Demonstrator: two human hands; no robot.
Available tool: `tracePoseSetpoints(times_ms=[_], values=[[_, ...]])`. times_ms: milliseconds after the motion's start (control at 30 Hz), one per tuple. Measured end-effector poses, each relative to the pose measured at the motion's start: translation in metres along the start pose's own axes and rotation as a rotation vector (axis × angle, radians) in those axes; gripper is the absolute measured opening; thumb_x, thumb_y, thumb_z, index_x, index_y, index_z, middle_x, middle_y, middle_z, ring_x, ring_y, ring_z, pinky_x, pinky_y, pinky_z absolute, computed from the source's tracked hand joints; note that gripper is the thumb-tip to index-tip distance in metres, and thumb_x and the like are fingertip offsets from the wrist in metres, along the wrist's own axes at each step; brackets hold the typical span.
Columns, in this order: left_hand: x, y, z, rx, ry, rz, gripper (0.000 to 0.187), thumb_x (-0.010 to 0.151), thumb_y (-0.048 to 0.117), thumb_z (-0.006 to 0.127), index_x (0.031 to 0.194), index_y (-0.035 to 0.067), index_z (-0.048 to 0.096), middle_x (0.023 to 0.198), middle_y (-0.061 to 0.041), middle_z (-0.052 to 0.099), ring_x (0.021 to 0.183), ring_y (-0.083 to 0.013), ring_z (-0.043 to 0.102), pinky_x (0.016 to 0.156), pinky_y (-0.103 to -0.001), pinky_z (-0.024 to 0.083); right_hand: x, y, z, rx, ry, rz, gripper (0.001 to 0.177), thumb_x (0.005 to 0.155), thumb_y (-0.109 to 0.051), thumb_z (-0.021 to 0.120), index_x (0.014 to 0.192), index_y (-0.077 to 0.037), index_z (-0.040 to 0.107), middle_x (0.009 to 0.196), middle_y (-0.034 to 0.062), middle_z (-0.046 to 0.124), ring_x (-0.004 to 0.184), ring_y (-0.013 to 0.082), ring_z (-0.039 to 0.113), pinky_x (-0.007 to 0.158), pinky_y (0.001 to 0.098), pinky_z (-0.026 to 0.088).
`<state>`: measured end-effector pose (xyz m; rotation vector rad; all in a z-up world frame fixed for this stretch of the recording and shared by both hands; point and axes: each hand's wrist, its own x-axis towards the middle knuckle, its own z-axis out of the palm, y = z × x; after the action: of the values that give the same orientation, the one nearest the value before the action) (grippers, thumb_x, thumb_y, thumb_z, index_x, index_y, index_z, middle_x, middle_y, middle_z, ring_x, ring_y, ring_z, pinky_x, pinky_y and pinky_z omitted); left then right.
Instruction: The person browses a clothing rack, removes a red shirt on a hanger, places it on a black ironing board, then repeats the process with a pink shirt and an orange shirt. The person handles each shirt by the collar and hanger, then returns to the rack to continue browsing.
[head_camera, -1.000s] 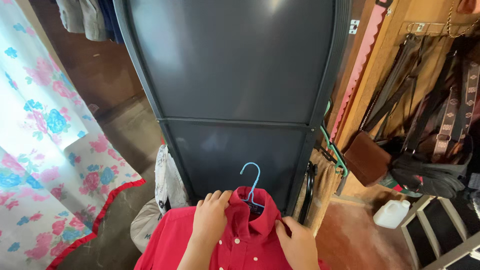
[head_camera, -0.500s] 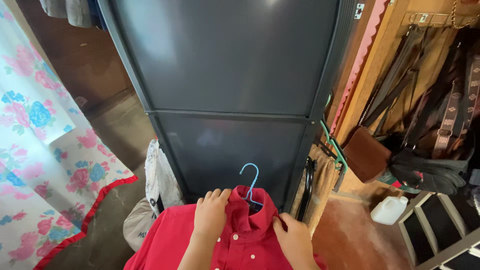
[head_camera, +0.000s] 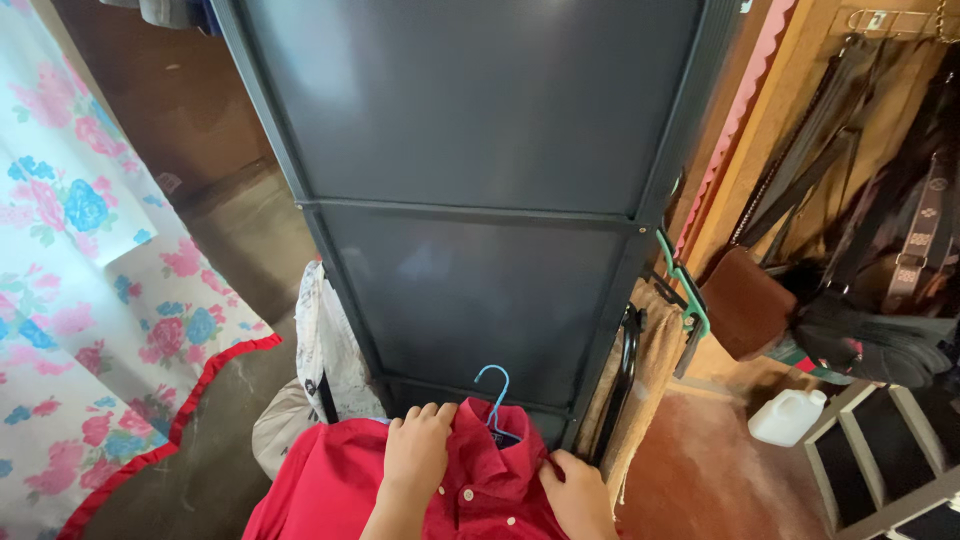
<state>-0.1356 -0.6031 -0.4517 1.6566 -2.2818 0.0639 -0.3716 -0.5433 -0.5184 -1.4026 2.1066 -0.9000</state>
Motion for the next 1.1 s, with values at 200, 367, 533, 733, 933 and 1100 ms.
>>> tracePoseSetpoints(times_ms=[200, 367, 533, 733, 933, 1100], values=[[-0.016, -0.01, 0.009, 0.058, -0.031, 0.006, 0.046, 0.09, 0.015, 0.062, 0.135, 0.022, 0.057, 0.106, -0.003, 0.067, 0.107, -0.0278, 0.06, 0.092, -0.046, 0.046, 0.001, 0.023, 0.026, -0.028, -0.052, 0.034, 0.035, 0.086, -0.039, 0.067, 0.117, -0.022, 0.074, 0.109, 0.0159, 0.075, 0.11, 0.0363, 0.069, 0.094, 0.0424, 0.057], [-0.038, -0.013, 0.022, 0.003, -0.021, -0.033, 0.045, 0.095, 0.024, 0.057, 0.14, 0.017, 0.055, 0.134, -0.007, 0.064, 0.128, -0.0318, 0.052, 0.111, -0.056, 0.032, -0.001, 0.032, 0.035, -0.142, -0.094, -0.054, 0.04, 0.084, -0.036, 0.065, 0.123, -0.027, 0.071, 0.122, 0.0085, 0.072, 0.115, 0.0325, 0.066, 0.097, 0.0445, 0.053], [-0.054, -0.015, 0.033, -0.003, -0.025, -0.041, 0.041, 0.1, 0.03, 0.051, 0.136, 0.013, 0.056, 0.141, -0.008, 0.059, 0.139, -0.0332, 0.045, 0.114, -0.056, 0.03, -0.001, 0.027, 0.039, -0.294, -0.202, 0.081, 0.036, 0.091, -0.04, 0.061, 0.121, -0.024, 0.07, 0.124, 0.0082, 0.073, 0.119, 0.0299, 0.067, 0.102, 0.0434, 0.054], [-0.067, -0.021, 0.038, -0.042, -0.166, -0.095, 0.047, 0.099, 0.033, 0.051, 0.142, 0.014, 0.055, 0.155, -0.008, 0.05, 0.144, -0.0336, 0.037, 0.116, -0.057, 0.025, -0.003, 0.036, 0.053, -0.31, -0.083, -0.081, 0.029, 0.091, -0.032, 0.061, 0.113, -0.017, 0.075, 0.123, 0.0115, 0.068, 0.117, 0.0316, 0.065, 0.1, 0.0434, 0.053], [-0.072, -0.022, 0.039, -0.105, -0.103, -0.12, 0.047, 0.099, 0.035, 0.051, 0.141, 0.013, 0.054, 0.156, -0.008, 0.048, 0.146, -0.034, 0.034, 0.117, -0.054, 0.025, -0.014, 0.034, 0.057, -0.096, 0.128, -0.242, 0.033, 0.086, -0.02, 0.064, 0.116, -0.014, 0.074, 0.117, 0.0075, 0.073, 0.113, 0.031, 0.067, 0.096, 0.04, 0.054], [-0.074, -0.015, 0.03, -0.277, 0.018, -0.232, 0.047, 0.101, 0.034, 0.047, 0.143, 0.013, 0.053, 0.155, -0.01, 0.046, 0.148, -0.0333, 0.033, 0.118, -0.051, 0.027, -0.037, -0.004, 0.047, -0.006, 0.232, -0.343, 0.036, 0.089, -0.022, 0.064, 0.123, -0.01, 0.07, 0.12, 0.0092, 0.072, 0.111, 0.0322, 0.067, 0.093, 0.0406, 0.054]])
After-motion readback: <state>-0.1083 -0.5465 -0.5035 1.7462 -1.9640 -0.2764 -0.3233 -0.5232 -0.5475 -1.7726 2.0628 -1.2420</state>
